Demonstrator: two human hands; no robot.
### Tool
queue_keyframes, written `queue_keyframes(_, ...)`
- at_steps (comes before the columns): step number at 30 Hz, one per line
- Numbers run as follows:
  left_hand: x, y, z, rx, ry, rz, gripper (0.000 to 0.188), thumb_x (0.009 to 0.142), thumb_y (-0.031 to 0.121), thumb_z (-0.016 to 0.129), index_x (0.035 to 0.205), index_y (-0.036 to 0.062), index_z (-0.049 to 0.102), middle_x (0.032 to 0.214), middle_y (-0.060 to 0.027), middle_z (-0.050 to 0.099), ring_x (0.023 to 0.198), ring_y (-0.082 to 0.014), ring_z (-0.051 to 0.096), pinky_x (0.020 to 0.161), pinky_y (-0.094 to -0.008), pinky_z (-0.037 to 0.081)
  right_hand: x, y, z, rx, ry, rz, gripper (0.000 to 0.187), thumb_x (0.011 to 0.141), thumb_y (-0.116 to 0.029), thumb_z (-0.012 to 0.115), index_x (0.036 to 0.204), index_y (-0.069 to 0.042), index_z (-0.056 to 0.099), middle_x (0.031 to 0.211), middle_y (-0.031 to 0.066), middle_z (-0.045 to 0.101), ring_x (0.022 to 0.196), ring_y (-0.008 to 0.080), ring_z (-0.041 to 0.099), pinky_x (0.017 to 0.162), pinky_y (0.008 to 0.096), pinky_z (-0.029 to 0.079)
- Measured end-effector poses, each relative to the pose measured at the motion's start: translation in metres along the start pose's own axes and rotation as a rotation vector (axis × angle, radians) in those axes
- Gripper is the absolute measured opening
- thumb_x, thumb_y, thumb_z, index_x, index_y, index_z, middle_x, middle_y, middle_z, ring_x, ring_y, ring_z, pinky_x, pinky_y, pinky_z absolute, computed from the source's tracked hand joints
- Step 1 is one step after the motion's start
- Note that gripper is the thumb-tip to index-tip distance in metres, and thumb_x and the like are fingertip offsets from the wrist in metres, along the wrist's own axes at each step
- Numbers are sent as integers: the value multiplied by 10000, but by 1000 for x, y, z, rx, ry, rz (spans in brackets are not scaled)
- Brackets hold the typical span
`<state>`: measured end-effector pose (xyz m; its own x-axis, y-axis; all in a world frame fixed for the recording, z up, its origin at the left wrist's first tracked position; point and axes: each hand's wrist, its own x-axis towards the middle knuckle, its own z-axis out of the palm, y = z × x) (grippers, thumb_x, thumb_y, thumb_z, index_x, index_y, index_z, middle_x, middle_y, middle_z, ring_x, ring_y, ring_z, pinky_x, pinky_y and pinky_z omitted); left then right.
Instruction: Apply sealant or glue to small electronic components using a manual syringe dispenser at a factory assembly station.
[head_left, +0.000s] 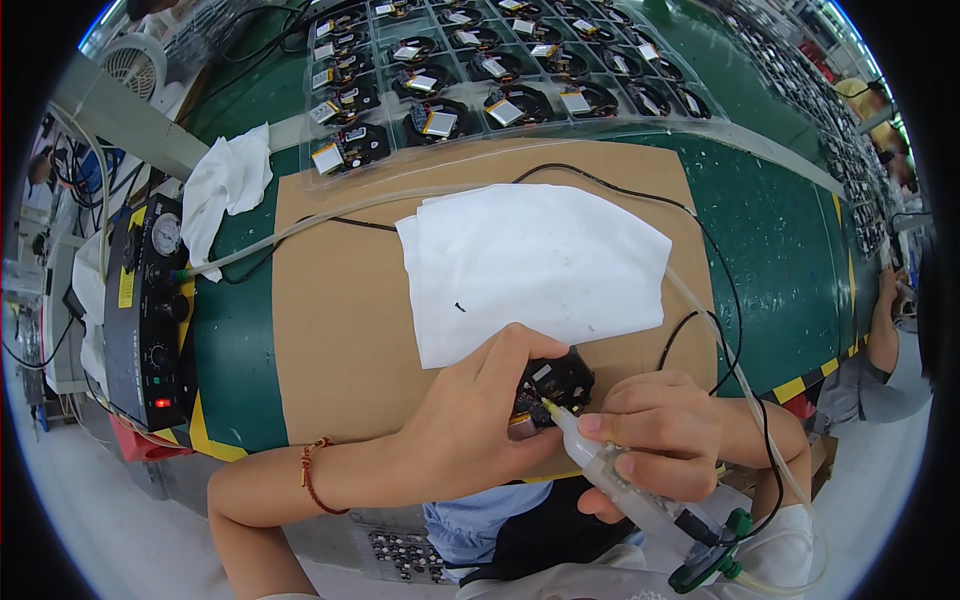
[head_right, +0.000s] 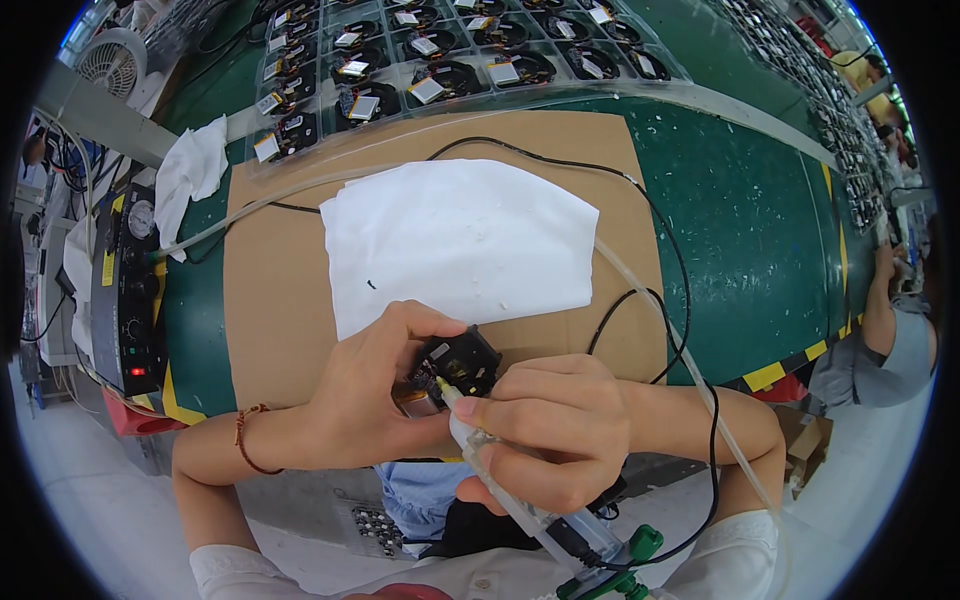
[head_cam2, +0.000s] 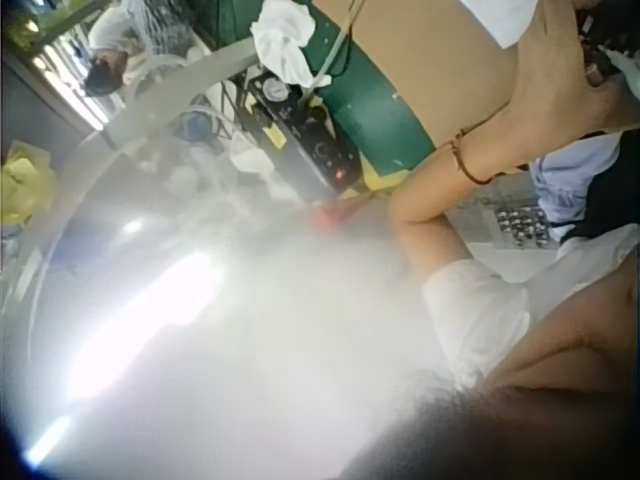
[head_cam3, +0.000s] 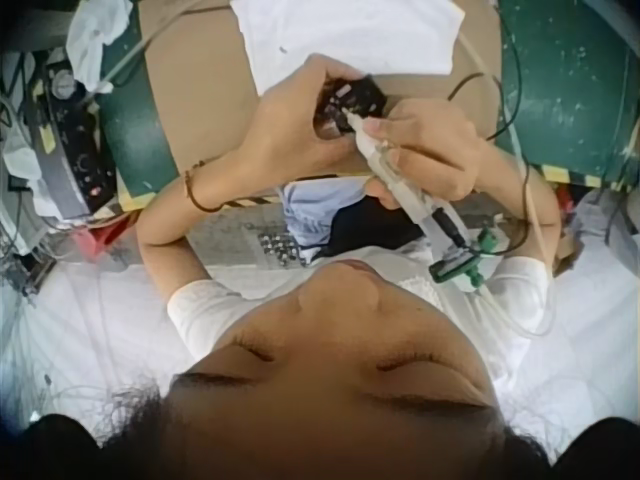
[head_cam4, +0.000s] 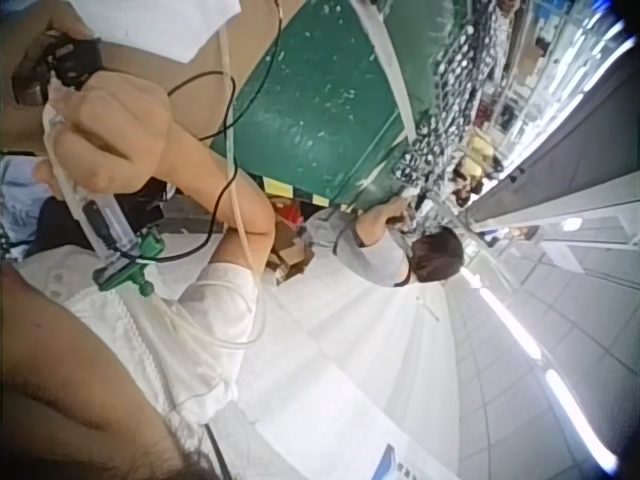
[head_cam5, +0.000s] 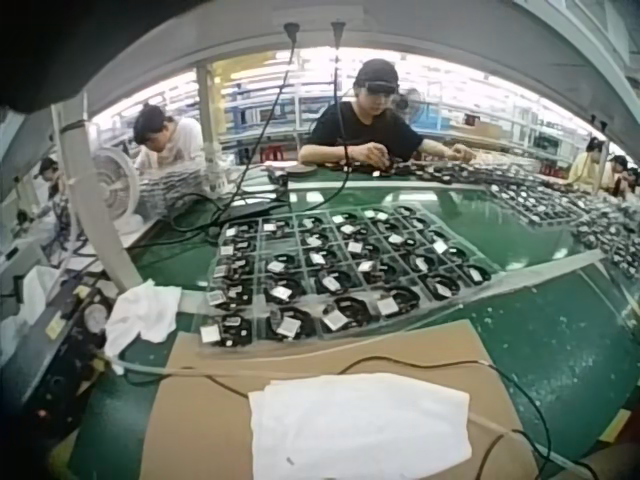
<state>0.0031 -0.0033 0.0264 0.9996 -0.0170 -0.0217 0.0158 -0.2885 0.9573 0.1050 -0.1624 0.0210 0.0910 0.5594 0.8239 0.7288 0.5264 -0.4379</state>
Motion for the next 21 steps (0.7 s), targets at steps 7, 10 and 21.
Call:
queue_keyframes(7,1,1,-1,24,7,-18,532,663,79,722,1083,18,401,905,-114,569,759,-193,584,599,-283,484,1,0,0,-41,-13,9,353,691,-181,721,872,-22,463,784,196,588,488,189,528,412,246,440)
queue_keyframes(10,2,4,-1,20,24,-34,533,659,104,740,1061,19,401,885,-122,587,761,-202,599,607,-283,491,0,0,1,-45,-4,-4,345,689,-176,719,866,-30,462,787,194,589,487,184,521,411,243,436)
queue_keyframes(21,2,-1,1,-2,75,-4,552,626,202,773,998,10,414,793,-163,581,669,-301,614,557,-333,489,1,1,4,-90,-22,-70,301,685,-130,705,840,-62,457,810,196,591,501,168,496,407,234,414)
